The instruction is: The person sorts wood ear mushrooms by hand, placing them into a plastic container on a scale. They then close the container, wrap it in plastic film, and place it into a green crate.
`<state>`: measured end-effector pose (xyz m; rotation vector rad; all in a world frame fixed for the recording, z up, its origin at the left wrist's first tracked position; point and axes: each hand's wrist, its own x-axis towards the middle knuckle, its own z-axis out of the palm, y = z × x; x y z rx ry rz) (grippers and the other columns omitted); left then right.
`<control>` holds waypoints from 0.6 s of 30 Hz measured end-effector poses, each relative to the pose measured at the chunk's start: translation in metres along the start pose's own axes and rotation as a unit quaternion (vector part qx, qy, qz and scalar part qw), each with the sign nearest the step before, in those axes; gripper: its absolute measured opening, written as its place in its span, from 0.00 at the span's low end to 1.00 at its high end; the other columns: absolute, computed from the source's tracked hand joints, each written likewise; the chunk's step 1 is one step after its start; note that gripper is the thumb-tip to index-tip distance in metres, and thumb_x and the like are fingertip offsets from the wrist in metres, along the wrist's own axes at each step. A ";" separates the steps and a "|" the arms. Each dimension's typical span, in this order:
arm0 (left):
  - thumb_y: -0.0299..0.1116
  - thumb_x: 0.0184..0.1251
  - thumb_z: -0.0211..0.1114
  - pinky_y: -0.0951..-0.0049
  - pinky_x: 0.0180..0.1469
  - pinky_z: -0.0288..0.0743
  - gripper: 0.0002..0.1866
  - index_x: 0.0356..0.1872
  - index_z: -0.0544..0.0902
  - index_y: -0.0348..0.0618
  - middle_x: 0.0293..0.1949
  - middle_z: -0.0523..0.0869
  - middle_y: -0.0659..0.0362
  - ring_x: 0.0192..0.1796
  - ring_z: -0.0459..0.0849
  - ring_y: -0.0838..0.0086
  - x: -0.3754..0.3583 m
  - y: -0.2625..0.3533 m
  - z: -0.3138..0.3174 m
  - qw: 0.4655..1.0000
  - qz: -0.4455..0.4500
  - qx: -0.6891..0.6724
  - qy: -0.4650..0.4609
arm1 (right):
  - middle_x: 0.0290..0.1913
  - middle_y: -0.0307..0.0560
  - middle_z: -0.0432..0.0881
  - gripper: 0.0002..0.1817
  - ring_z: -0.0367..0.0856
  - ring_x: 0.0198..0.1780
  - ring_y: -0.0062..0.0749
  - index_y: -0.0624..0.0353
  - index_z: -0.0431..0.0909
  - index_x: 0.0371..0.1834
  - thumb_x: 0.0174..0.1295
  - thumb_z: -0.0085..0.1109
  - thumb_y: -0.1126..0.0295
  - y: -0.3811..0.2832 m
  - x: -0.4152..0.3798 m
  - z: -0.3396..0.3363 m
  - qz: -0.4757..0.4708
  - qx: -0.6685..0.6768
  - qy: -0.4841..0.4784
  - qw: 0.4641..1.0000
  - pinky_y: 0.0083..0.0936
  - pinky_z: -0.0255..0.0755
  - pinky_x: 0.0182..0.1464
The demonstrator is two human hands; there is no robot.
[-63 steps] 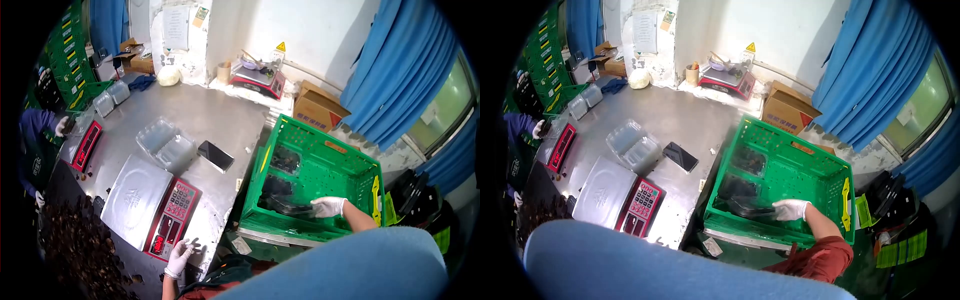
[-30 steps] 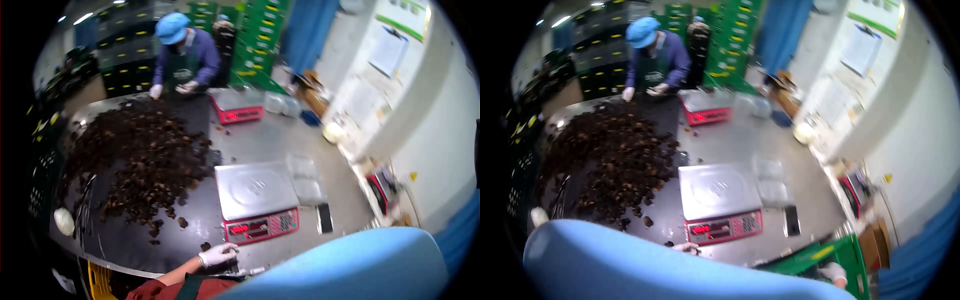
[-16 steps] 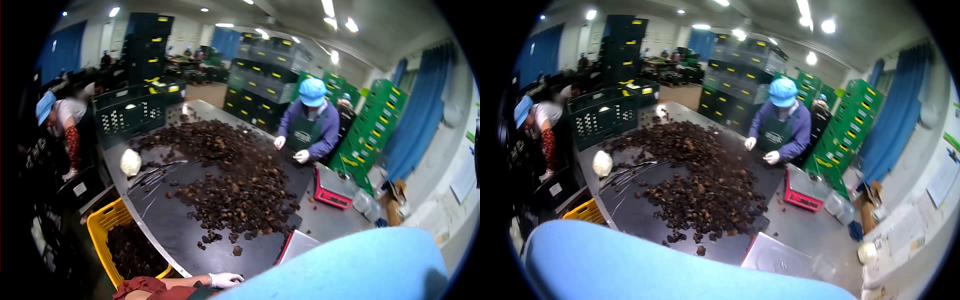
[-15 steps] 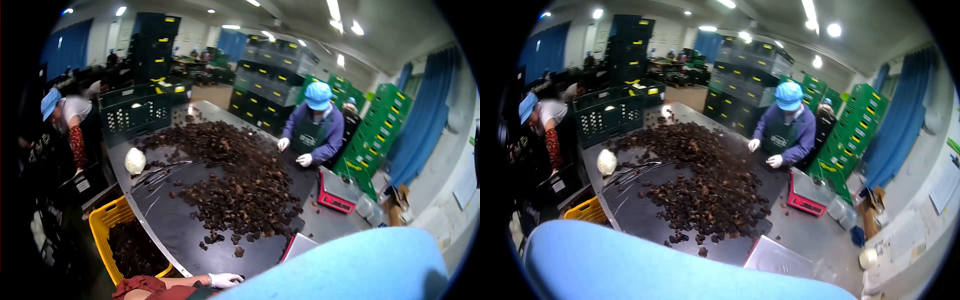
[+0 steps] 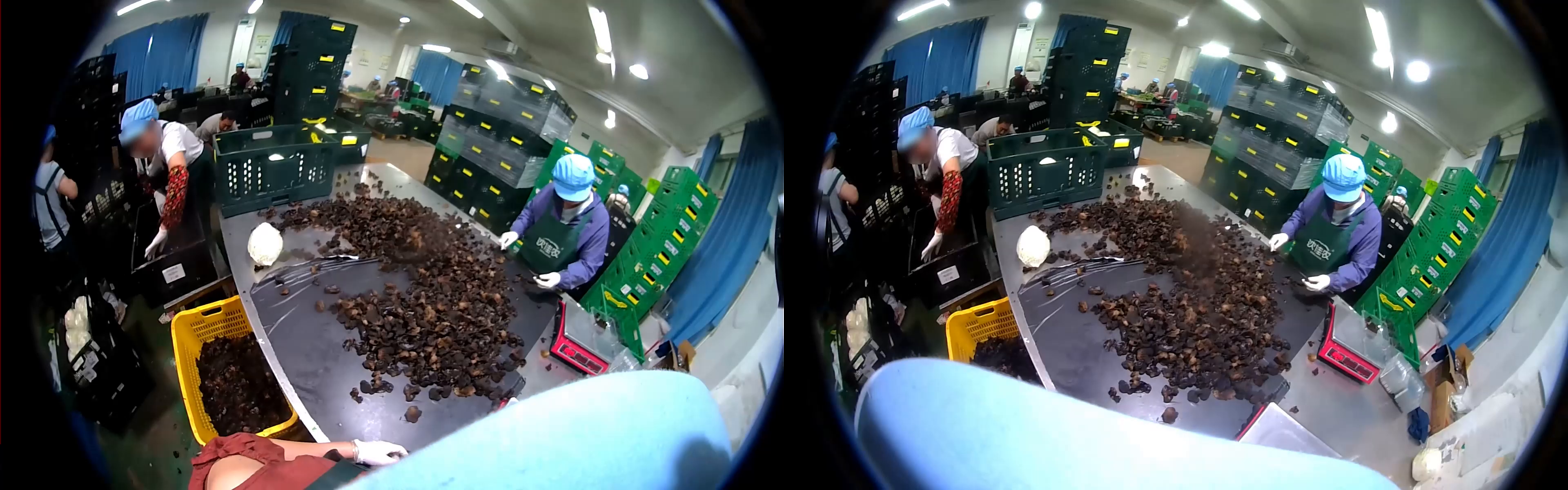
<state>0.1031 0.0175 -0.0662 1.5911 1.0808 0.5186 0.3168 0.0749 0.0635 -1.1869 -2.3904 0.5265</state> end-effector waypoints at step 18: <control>0.39 0.64 0.61 0.66 0.46 0.76 0.16 0.49 0.80 0.44 0.40 0.84 0.55 0.42 0.82 0.68 -0.084 0.029 -0.049 0.985 0.018 -0.072 0.154 | 0.55 0.59 0.75 0.23 0.73 0.57 0.56 0.53 0.75 0.56 0.57 0.62 0.58 -0.044 0.023 0.043 -0.105 -0.050 -0.001 0.993 0.46 0.70 0.56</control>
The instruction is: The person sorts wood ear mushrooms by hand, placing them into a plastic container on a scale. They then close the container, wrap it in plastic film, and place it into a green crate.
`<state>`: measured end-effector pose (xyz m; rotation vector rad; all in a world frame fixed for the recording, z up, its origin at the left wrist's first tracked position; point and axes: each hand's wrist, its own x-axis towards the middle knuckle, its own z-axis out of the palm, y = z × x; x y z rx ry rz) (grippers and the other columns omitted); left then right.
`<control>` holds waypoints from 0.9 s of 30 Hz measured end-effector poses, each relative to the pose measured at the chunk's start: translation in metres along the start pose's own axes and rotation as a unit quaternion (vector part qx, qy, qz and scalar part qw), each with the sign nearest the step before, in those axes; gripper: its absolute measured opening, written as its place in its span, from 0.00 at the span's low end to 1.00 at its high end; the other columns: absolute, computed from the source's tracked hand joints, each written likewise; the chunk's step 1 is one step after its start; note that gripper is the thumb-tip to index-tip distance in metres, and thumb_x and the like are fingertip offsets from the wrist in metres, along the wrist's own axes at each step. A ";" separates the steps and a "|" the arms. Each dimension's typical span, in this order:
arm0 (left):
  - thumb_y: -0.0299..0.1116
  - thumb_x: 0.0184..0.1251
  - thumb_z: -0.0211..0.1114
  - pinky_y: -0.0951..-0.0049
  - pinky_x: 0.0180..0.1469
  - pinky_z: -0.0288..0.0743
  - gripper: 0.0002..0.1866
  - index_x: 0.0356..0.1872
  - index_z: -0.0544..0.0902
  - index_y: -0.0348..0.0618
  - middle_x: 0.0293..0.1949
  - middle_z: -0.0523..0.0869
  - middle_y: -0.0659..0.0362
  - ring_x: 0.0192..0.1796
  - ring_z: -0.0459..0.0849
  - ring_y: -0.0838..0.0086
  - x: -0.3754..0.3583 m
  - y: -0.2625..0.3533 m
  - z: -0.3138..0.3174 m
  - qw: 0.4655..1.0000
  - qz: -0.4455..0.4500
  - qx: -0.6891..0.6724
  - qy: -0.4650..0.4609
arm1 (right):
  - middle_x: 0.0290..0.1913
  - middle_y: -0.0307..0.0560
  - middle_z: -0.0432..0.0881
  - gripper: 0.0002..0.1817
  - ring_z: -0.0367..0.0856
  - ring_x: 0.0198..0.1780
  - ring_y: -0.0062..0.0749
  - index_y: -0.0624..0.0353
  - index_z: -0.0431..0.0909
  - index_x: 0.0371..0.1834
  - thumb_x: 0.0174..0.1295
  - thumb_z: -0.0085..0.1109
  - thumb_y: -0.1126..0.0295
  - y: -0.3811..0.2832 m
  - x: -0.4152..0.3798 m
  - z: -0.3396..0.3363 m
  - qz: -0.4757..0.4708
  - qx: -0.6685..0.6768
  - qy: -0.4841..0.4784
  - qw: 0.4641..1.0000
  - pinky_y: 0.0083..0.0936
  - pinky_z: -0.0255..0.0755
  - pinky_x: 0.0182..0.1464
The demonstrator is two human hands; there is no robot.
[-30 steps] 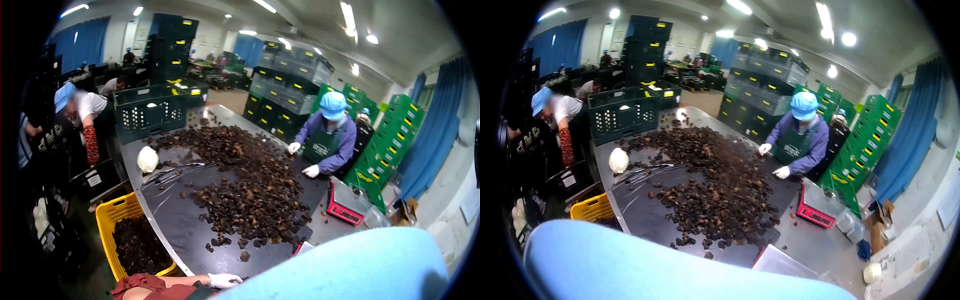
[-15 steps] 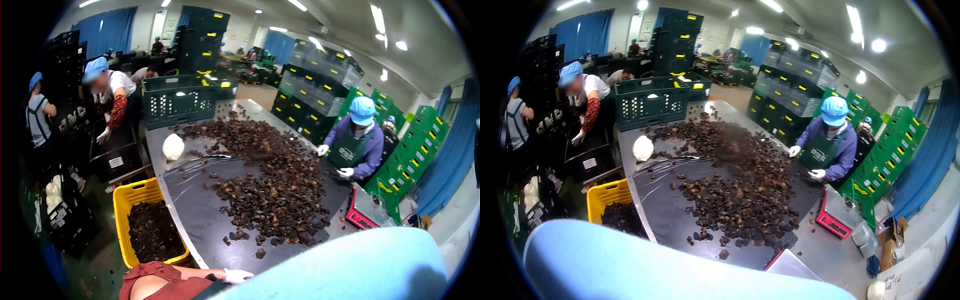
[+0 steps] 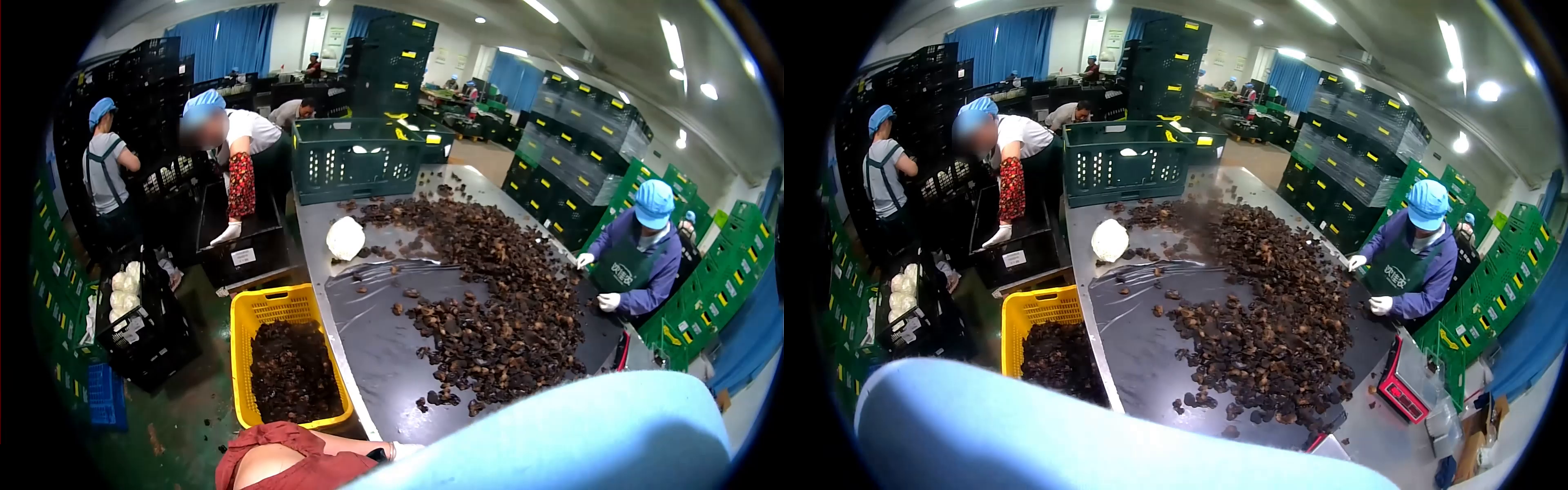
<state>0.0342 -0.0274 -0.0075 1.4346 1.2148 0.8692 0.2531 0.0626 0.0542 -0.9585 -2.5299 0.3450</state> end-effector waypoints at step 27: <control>0.46 0.57 0.61 0.51 0.55 0.65 0.20 0.50 0.82 0.55 0.59 0.70 0.46 0.61 0.68 0.50 0.117 -0.008 -0.099 0.888 0.100 0.421 0.153 | 0.62 0.59 0.72 0.30 0.69 0.62 0.58 0.53 0.73 0.61 0.55 0.63 0.52 -0.008 0.071 0.058 -0.031 -0.085 0.019 0.996 0.52 0.63 0.61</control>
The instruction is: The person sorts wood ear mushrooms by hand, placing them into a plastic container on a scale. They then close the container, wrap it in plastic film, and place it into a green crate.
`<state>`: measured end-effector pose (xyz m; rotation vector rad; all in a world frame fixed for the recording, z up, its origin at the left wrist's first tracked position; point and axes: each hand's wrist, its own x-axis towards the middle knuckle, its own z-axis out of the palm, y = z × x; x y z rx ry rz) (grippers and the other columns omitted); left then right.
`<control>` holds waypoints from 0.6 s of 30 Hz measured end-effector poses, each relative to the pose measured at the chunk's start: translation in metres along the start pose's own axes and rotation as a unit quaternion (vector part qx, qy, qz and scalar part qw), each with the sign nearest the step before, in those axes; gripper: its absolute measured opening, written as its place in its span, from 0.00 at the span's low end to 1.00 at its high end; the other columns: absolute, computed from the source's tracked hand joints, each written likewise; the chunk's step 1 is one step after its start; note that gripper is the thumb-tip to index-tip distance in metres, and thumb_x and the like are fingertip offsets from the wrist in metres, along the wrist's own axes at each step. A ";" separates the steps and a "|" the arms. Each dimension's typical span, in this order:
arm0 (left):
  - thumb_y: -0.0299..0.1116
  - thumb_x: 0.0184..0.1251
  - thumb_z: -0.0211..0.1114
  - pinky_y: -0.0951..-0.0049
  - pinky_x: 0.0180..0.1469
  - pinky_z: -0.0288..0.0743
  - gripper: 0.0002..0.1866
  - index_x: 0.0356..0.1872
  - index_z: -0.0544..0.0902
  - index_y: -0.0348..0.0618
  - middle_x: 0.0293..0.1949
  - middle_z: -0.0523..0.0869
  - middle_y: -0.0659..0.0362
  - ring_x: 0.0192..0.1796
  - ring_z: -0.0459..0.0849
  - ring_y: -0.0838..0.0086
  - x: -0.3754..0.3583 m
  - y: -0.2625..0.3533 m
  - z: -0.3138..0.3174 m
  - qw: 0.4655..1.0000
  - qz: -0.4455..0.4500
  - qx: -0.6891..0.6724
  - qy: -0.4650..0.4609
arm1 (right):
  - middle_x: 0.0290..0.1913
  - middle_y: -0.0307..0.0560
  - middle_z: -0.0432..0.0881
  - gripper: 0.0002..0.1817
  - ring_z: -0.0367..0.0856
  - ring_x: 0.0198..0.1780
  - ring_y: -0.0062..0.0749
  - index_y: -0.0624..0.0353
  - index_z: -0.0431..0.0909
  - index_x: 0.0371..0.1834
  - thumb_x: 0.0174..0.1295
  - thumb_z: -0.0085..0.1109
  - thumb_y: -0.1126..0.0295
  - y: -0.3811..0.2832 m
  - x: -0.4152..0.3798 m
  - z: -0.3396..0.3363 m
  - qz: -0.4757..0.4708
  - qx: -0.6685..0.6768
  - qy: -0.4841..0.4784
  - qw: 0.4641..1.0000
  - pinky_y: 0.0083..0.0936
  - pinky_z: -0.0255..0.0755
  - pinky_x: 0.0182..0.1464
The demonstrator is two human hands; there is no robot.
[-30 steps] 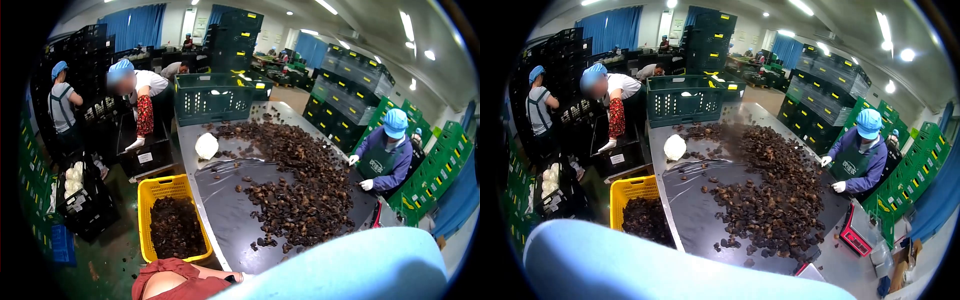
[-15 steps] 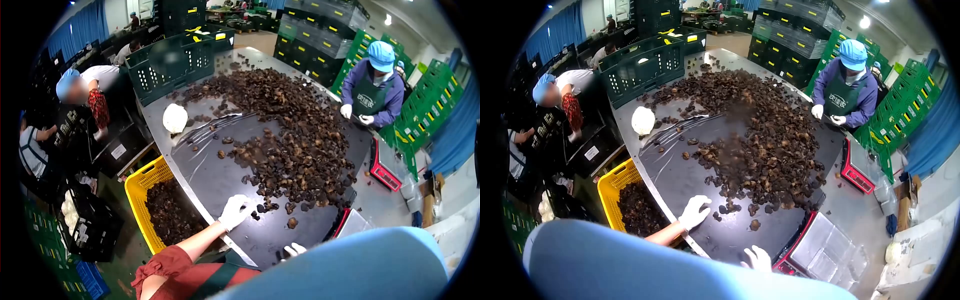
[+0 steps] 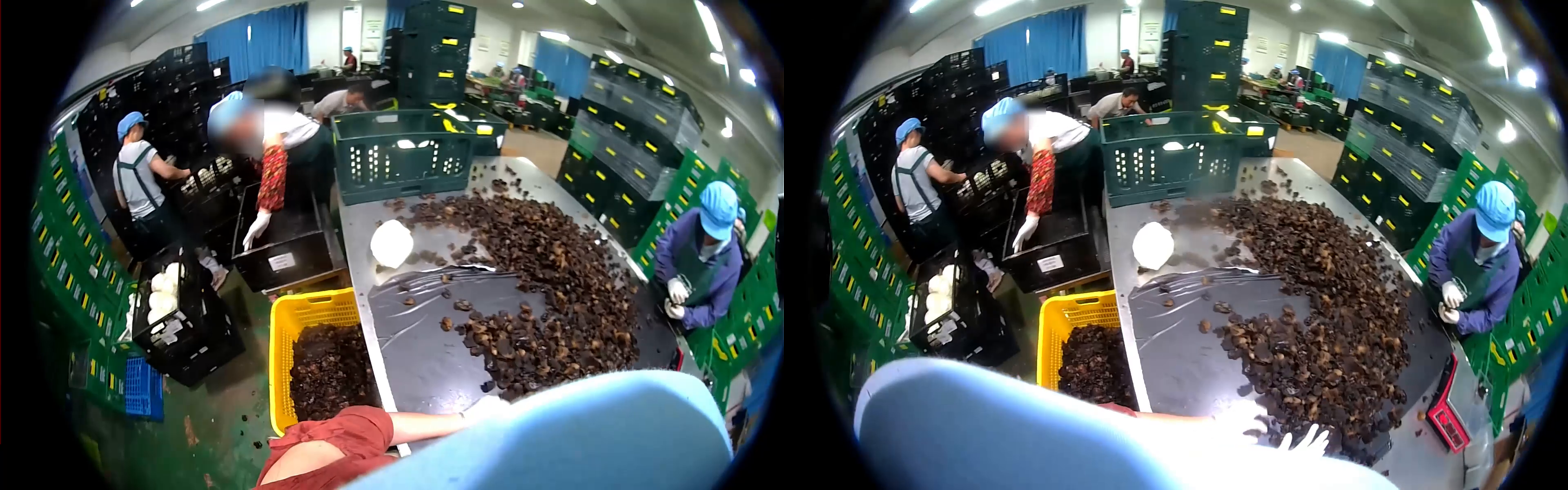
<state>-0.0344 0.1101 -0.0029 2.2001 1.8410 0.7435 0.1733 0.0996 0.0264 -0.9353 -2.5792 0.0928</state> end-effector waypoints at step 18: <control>0.40 0.54 0.64 0.47 0.60 0.64 0.14 0.42 0.82 0.51 0.55 0.75 0.51 0.58 0.69 0.48 -0.078 0.028 -0.019 0.984 0.170 -0.037 0.047 | 0.56 0.56 0.71 0.31 0.67 0.56 0.54 0.53 0.74 0.56 0.50 0.64 0.51 -0.001 -0.005 -0.039 0.065 0.011 -0.013 0.998 0.51 0.58 0.56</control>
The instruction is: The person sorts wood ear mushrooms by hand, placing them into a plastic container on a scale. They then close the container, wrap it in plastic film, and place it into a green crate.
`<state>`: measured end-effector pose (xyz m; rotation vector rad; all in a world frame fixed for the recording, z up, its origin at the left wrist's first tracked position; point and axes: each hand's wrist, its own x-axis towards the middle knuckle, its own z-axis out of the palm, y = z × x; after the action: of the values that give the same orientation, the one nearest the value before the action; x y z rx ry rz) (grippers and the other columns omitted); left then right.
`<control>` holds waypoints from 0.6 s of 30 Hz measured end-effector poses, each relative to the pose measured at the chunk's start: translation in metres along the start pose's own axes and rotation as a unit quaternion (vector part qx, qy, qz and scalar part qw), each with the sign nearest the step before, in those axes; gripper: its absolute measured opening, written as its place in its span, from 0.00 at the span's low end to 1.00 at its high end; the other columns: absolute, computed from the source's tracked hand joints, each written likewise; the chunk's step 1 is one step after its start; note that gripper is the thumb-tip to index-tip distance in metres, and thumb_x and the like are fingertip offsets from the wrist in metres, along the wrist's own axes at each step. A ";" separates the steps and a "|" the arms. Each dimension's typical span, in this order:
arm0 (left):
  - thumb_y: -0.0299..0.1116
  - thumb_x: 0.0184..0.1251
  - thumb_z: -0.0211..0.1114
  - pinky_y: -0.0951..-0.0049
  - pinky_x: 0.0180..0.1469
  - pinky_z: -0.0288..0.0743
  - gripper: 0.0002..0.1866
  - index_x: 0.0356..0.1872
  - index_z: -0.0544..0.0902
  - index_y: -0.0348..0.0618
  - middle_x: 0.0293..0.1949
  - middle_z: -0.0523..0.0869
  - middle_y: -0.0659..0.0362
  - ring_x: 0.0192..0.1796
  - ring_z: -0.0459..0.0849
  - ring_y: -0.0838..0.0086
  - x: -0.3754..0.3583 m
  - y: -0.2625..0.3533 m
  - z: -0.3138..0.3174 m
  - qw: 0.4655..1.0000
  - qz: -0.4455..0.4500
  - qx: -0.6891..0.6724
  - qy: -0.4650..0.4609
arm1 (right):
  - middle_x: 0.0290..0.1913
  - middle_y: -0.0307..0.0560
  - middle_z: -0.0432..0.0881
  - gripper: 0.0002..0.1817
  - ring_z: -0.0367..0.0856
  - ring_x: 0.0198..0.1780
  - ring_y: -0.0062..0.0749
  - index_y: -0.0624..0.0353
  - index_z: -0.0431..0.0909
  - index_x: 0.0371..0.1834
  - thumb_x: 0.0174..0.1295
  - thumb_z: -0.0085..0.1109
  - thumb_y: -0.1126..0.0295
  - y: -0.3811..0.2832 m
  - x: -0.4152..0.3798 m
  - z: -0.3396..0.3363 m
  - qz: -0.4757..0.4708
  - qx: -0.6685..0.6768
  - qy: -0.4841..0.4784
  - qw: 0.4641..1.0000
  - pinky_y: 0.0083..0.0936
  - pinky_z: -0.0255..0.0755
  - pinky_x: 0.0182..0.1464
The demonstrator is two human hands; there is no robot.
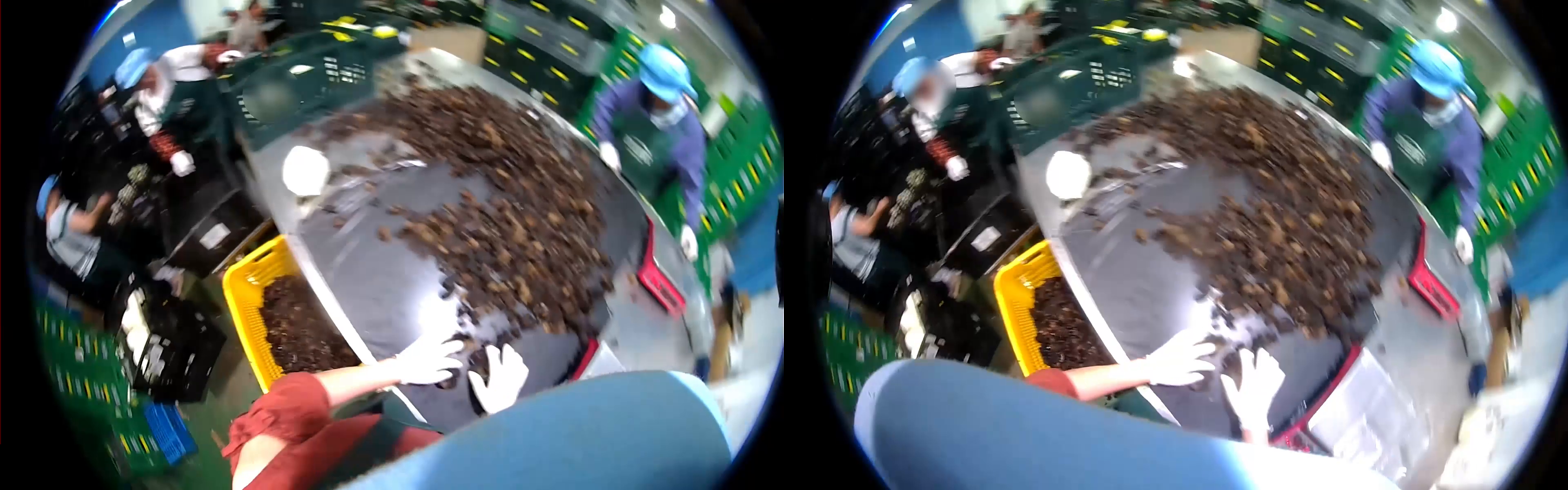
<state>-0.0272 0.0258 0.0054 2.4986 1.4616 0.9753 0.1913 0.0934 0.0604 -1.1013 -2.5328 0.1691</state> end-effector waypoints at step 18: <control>0.41 0.51 0.70 0.39 0.69 0.54 0.21 0.47 0.84 0.47 0.63 0.73 0.49 0.68 0.65 0.43 -0.054 0.058 -0.007 0.992 -0.103 -0.051 -0.057 | 0.72 0.65 0.56 0.39 0.52 0.72 0.67 0.50 0.65 0.69 0.52 0.66 0.55 -0.028 -0.122 0.016 0.145 0.116 -0.039 0.982 0.62 0.41 0.72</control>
<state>-0.0057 -0.0507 0.0067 2.2398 1.5553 0.8346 0.2427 -0.0138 0.0173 -1.3813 -2.3304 0.5781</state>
